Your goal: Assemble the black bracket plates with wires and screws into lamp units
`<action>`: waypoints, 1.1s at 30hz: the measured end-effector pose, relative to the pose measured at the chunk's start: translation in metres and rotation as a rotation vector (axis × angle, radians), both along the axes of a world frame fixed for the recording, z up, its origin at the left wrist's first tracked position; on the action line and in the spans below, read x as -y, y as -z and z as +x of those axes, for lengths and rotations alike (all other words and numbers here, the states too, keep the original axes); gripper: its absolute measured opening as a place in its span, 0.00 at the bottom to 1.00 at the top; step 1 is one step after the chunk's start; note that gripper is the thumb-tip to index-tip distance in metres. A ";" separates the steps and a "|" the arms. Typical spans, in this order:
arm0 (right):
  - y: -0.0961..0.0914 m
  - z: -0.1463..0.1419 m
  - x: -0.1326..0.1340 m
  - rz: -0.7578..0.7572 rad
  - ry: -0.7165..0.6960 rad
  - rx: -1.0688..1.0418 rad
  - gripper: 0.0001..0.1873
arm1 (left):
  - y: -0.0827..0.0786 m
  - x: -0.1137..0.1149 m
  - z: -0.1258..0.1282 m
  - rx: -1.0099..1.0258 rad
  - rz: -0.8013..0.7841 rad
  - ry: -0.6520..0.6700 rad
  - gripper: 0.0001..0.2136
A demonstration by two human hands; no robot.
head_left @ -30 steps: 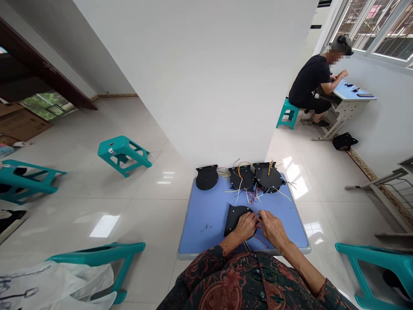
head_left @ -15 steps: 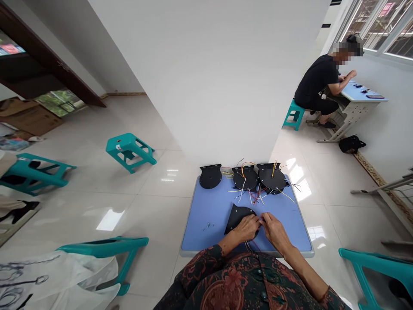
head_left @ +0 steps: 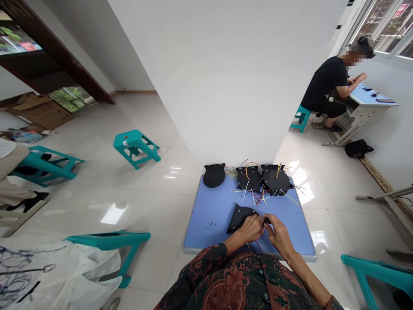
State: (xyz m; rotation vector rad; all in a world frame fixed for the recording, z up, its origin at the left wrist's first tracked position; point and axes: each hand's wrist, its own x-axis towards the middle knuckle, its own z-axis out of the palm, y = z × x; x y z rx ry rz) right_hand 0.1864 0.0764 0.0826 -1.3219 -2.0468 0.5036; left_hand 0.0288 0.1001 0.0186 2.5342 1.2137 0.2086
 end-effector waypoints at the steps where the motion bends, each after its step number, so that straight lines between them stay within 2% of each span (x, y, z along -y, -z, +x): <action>1: -0.001 0.000 0.001 -0.007 0.008 0.014 0.12 | 0.001 0.000 0.001 -0.001 0.002 -0.002 0.12; 5: 0.002 -0.001 0.003 -0.005 0.020 0.027 0.11 | 0.002 0.000 0.003 -0.003 0.007 -0.004 0.11; 11: 0.012 -0.002 0.001 0.028 0.016 0.017 0.13 | -0.005 0.005 0.000 -0.027 -0.007 -0.004 0.11; 14: 0.010 -0.002 0.001 0.018 -0.004 0.042 0.15 | -0.008 0.008 -0.005 -0.007 -0.017 0.001 0.13; 19: 0.004 -0.002 0.003 -0.004 -0.056 0.059 0.18 | -0.010 0.006 -0.014 0.020 -0.051 0.040 0.08; 25: 0.001 0.001 0.005 -0.011 -0.159 0.069 0.20 | -0.018 0.003 -0.012 0.013 -0.025 0.091 0.11; 30: -0.018 0.007 0.004 0.136 0.023 -0.007 0.12 | -0.021 0.004 -0.006 0.000 -0.020 0.048 0.10; 33: -0.032 0.012 0.002 0.179 0.085 -0.024 0.09 | -0.021 0.006 0.002 -0.015 -0.029 0.026 0.10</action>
